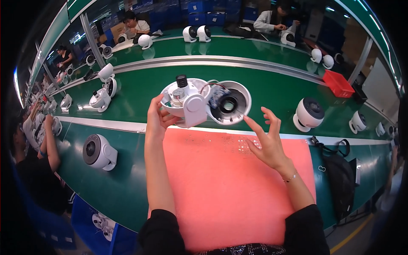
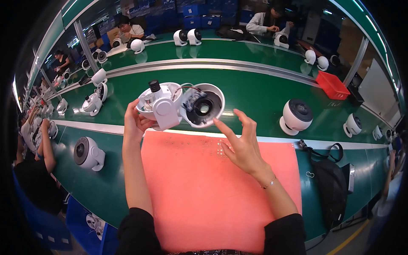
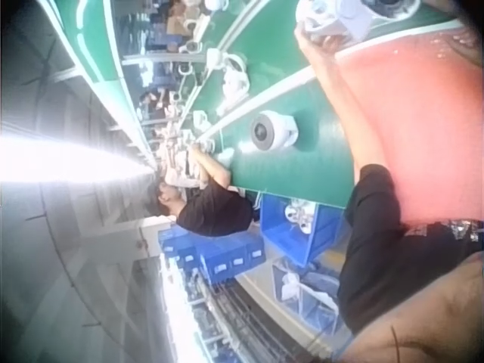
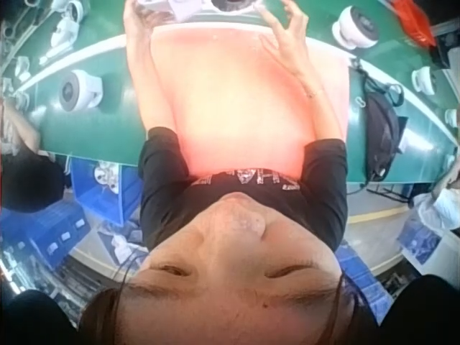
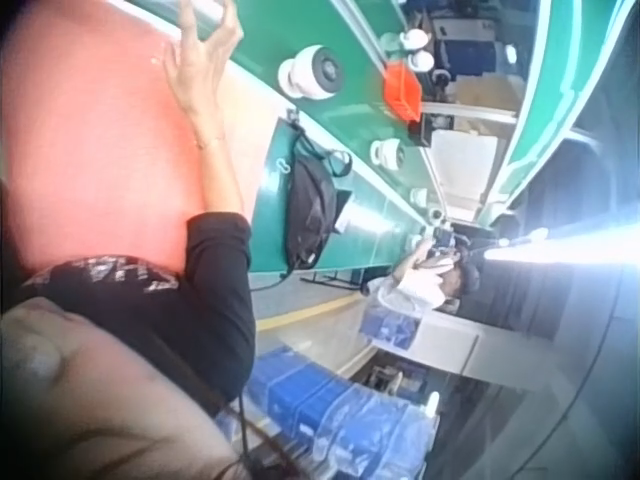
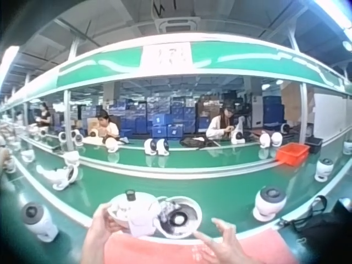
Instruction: Assembling the internal and external housing components of security cameras on a production line.
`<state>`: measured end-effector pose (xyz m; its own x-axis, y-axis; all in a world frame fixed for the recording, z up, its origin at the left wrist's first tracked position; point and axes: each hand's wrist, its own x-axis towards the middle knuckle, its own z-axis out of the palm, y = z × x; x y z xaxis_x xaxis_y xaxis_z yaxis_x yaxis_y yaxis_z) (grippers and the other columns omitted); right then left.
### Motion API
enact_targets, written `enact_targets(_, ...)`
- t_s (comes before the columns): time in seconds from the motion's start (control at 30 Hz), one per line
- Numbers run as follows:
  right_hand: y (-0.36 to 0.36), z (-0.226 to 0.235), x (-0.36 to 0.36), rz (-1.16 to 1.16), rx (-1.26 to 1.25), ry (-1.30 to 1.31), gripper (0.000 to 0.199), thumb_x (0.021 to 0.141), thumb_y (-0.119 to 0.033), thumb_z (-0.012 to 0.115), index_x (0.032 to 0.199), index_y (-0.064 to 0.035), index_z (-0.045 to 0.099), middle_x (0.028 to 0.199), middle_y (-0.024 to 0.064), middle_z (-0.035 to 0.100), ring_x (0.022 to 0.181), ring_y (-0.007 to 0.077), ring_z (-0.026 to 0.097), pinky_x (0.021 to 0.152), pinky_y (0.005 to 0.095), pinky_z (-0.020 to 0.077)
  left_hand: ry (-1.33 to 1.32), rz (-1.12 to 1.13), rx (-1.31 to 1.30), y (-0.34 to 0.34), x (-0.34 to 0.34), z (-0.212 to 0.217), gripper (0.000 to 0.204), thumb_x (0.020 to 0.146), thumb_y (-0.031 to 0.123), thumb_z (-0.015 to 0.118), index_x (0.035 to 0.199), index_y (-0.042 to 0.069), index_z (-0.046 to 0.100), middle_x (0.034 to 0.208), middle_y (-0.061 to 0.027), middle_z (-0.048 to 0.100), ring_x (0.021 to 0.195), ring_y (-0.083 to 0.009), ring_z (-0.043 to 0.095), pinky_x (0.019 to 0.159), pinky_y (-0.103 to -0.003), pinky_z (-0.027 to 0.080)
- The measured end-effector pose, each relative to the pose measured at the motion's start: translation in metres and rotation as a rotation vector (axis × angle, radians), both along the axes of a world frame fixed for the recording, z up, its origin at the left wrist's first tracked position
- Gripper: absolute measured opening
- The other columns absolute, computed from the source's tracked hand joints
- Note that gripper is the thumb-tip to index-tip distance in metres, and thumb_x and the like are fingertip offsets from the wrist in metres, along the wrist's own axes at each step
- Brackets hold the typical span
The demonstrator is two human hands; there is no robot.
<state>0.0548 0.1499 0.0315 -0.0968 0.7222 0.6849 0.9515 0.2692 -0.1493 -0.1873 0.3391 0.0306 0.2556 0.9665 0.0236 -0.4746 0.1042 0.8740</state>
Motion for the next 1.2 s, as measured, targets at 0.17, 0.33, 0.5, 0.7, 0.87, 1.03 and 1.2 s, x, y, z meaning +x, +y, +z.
enact_targets(0.17, -0.006, 0.006, 0.002, -0.015, 0.23, -0.173, 0.031, 0.062, 0.002, 0.07, 0.086, -0.0144, 0.06, 0.127, 0.013, 0.037, 0.109, 0.0339, 0.033, 0.089, 0.0403, 0.0338, 0.046, -0.133, 0.065, -0.019, 0.002, 0.017, 0.048, 0.083, 0.041, 0.047, 0.109, 0.0, 0.052, 0.076, -0.0144, 0.067, 0.064, -0.0216, 0.067, 0.062, -0.032, 0.058)
enact_targets(0.33, -0.024, 0.03, 0.005, 0.228, 0.171, -0.006, 0.038, 0.056, 0.005, 0.073, 0.082, -0.0095, 0.049, 0.113, 0.0129, 0.054, 0.114, 0.0367, 0.038, 0.092, 0.0437, 0.0374, 0.071, -0.112, -0.008, -0.022, 0.005, 0.017, 0.041, 0.082, 0.038, 0.05, 0.096, 0.001, 0.062, 0.095, -0.0089, 0.066, 0.086, -0.0169, 0.064, 0.068, -0.031, 0.053)
enact_targets(0.5, -0.048, 0.044, -0.02, 0.579, -0.383, 0.827, 0.038, 0.073, -0.003, 0.072, 0.102, 0.0006, 0.048, 0.093, 0.0075, 0.058, 0.09, 0.0158, 0.06, 0.074, 0.0284, 0.0514, 0.301, -0.472, 0.221, -0.02, -0.014, -0.015, 0.02, 0.082, 0.017, 0.061, 0.093, 0.001, 0.067, 0.096, -0.0071, 0.064, 0.089, -0.0148, 0.061, 0.08, -0.027, 0.048)
enact_targets(0.7, -0.042, 0.043, -0.044, 0.579, -1.0, 0.9, 0.04, 0.083, -0.014, 0.064, 0.117, -0.0009, 0.049, 0.104, 0.0074, 0.059, 0.095, 0.0129, 0.056, 0.082, 0.026, 0.0449, 0.568, -1.5, 0.931, -0.069, 0.083, -0.056, 0.033, 0.083, 0.022, 0.062, 0.102, -0.005, 0.06, 0.091, -0.0077, 0.064, 0.084, -0.0158, 0.058, 0.075, -0.029, 0.046)
enact_targets(0.87, -0.042, 0.05, -0.037, 0.63, -1.019, 0.607, 0.035, 0.074, -0.016, 0.072, 0.101, -0.0004, 0.056, 0.092, 0.0098, 0.064, 0.085, 0.0174, 0.062, 0.079, 0.0288, 0.0464, 0.484, -1.317, 0.527, -0.077, 0.071, -0.026, 0.03, 0.088, 0.025, 0.055, 0.101, -0.001, 0.061, 0.093, -0.0088, 0.065, 0.092, -0.0147, 0.061, 0.081, -0.027, 0.047)
enact_targets(1.03, -0.053, 0.057, -0.039, 0.513, -1.091, 0.732, 0.033, 0.082, -0.021, 0.068, 0.104, -0.0014, 0.052, 0.092, 0.0107, 0.065, 0.085, 0.0155, 0.063, 0.077, 0.0273, 0.0494, 0.759, -0.235, 0.724, -0.116, 0.009, -0.003, 0.026, 0.09, 0.017, 0.052, 0.103, -0.003, 0.061, 0.091, -0.0102, 0.065, 0.079, -0.0143, 0.061, 0.071, -0.029, 0.049)
enact_targets(1.2, -0.041, 0.038, -0.056, 0.439, -1.125, 0.997, 0.031, 0.085, -0.021, 0.065, 0.101, 0.0017, 0.051, 0.089, 0.0109, 0.065, 0.084, 0.0121, 0.061, 0.072, 0.0246, 0.0482, 0.869, -0.294, 0.547, -0.165, -0.063, -0.021, 0.033, 0.087, 0.019, 0.056, 0.109, -0.005, 0.057, 0.093, -0.0208, 0.064, 0.081, -0.0286, 0.066, 0.071, -0.03, 0.052)
